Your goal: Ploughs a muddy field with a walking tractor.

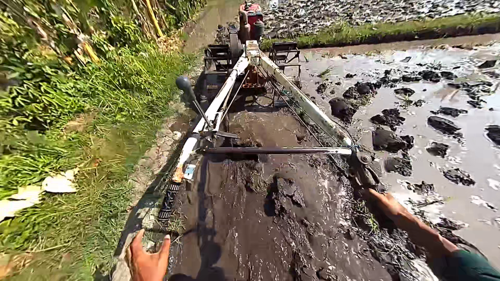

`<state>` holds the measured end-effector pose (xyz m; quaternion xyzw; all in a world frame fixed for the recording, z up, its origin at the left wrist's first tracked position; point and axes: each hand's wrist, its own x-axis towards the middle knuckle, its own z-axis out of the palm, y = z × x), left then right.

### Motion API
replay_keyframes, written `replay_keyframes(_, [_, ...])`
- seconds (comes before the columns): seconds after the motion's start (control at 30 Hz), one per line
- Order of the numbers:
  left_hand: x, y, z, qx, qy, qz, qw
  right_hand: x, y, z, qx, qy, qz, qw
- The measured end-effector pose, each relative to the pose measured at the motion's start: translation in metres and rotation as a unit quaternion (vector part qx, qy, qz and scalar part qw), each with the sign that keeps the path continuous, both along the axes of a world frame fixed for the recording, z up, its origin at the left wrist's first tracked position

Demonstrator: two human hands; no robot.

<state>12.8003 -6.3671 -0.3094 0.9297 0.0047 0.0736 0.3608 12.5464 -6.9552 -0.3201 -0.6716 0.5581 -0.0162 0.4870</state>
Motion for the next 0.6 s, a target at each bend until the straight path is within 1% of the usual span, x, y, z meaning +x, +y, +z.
replay_keyframes(0.03, [0.035,-0.011,0.005,0.008,-0.036,-0.007,0.999,0.02,0.002,0.004,-0.004,0.002,0.006,1.0])
replay_keyframes(0.07, [0.076,-0.022,0.015,0.021,-0.04,-0.021,0.999,0.042,0.01,0.01,-0.001,-0.002,0.014,1.0])
replay_keyframes(0.1, [0.121,-0.032,0.029,0.045,-0.006,-0.035,0.998,0.068,0.025,0.016,0.013,-0.014,0.015,1.0])
replay_keyframes(0.13, [0.168,-0.04,0.041,0.073,0.05,-0.049,0.995,0.094,0.041,0.019,0.04,-0.037,0.01,0.998])
replay_keyframes(0.17, [0.215,-0.046,0.046,0.106,0.1,-0.061,0.988,0.118,0.058,0.018,0.072,-0.058,0.003,0.996])
replay_keyframes(0.2, [0.261,-0.045,0.043,0.141,0.134,-0.067,0.979,0.142,0.074,0.015,0.101,-0.073,-0.002,0.992])
replay_keyframes(0.23, [0.305,-0.038,0.036,0.168,0.142,-0.067,0.973,0.168,0.091,0.011,0.116,-0.085,-0.008,0.99])
replay_keyframes(0.27, [0.346,-0.027,0.028,0.194,0.133,-0.062,0.97,0.194,0.107,0.005,0.12,-0.092,-0.011,0.988])
replay_keyframes(0.33, [0.423,0.0,0.016,0.215,0.125,-0.061,0.967,0.241,0.14,-0.005,0.118,-0.098,-0.016,0.988])
replay_keyframes(0.4, [0.493,0.017,0.015,0.21,0.157,-0.081,0.962,0.288,0.167,-0.013,0.107,-0.092,-0.02,0.99])
replay_keyframes(0.47, [0.544,0.023,0.012,0.191,0.183,-0.077,0.961,0.33,0.191,-0.023,0.1,-0.104,-0.027,0.989])
replay_keyframes(0.53, [0.597,0.02,0.007,0.186,0.175,-0.057,0.965,0.379,0.216,-0.027,0.097,-0.127,-0.038,0.986])
replay_keyframes(0.6, [0.664,0.026,-0.002,0.195,0.16,-0.05,0.966,0.434,0.242,-0.022,0.084,-0.128,-0.052,0.987])
